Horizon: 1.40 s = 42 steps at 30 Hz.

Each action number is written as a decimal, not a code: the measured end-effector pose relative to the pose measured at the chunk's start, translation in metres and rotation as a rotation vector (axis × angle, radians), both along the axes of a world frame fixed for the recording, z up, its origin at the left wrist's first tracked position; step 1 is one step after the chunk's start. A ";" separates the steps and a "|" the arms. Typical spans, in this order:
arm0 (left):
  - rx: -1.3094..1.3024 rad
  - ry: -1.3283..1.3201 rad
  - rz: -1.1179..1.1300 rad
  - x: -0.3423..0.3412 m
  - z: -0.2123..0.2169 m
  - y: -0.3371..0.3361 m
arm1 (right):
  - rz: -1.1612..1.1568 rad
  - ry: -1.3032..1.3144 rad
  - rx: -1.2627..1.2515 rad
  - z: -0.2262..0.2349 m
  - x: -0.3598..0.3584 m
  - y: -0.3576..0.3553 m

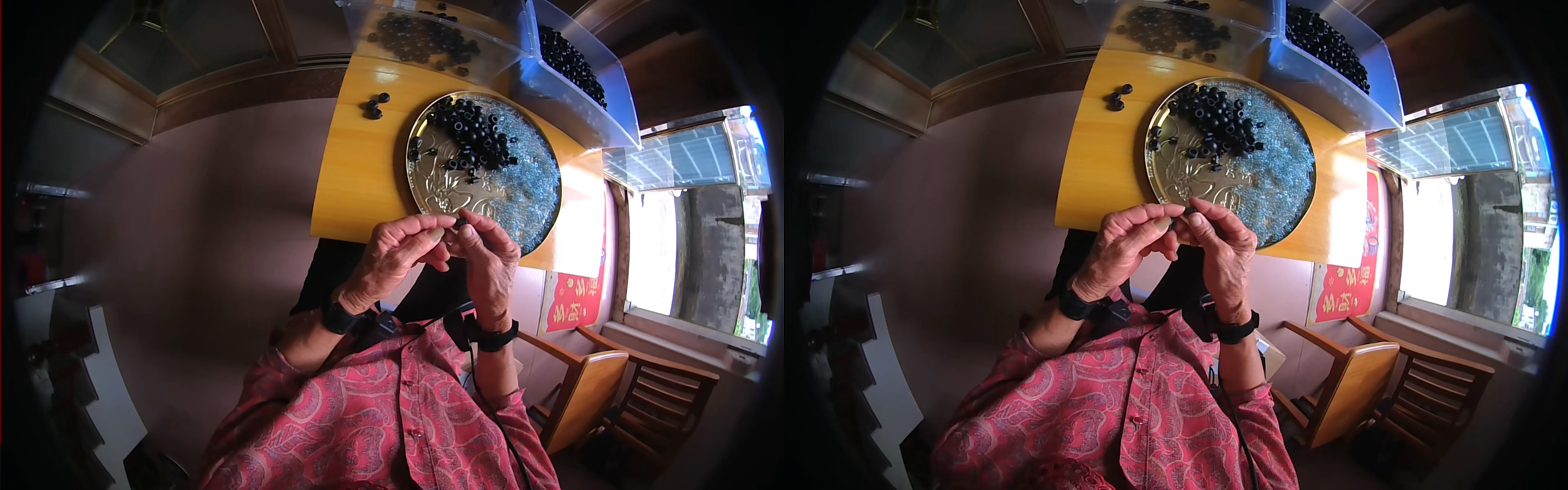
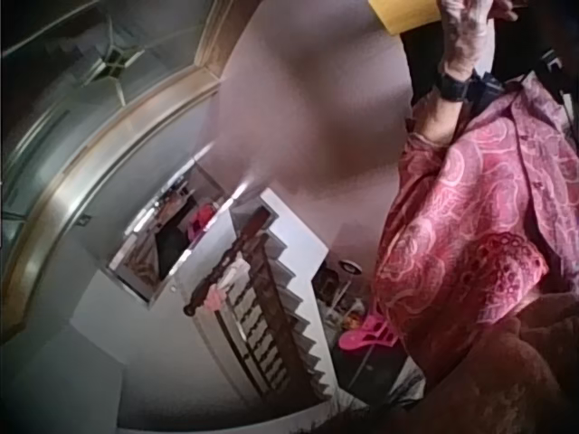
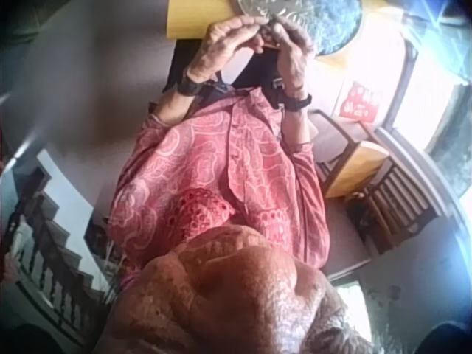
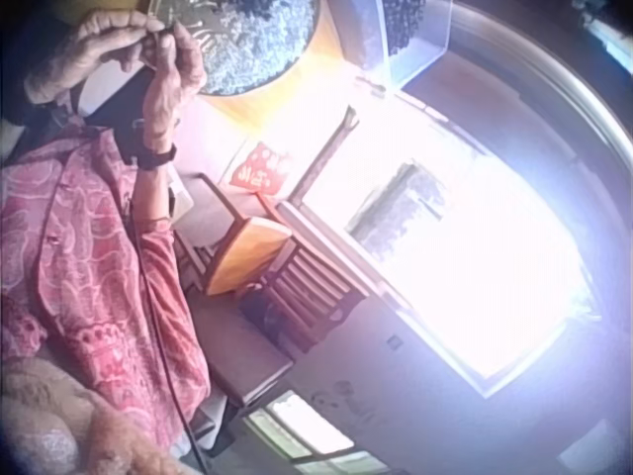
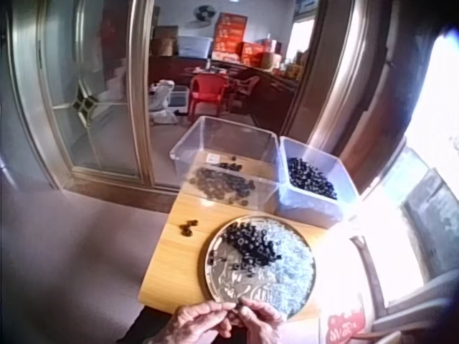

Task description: Sorting small black circular industrial or craft parts on a decorative gold plate.

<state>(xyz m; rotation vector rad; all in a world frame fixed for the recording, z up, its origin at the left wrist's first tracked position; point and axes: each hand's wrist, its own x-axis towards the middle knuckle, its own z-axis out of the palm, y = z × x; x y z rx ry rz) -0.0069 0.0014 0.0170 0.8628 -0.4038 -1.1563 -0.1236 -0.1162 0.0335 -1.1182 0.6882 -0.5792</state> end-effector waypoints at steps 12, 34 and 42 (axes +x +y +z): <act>0.003 0.000 0.009 -0.002 0.000 0.000 | 0.009 -0.025 -0.048 -0.006 -0.005 0.004; -0.086 0.208 -0.032 0.001 0.007 0.005 | -0.058 -0.152 -0.228 -0.005 -0.007 0.014; -0.110 0.251 -0.026 -0.001 0.004 0.003 | -0.073 -0.133 -0.424 -0.002 -0.009 0.017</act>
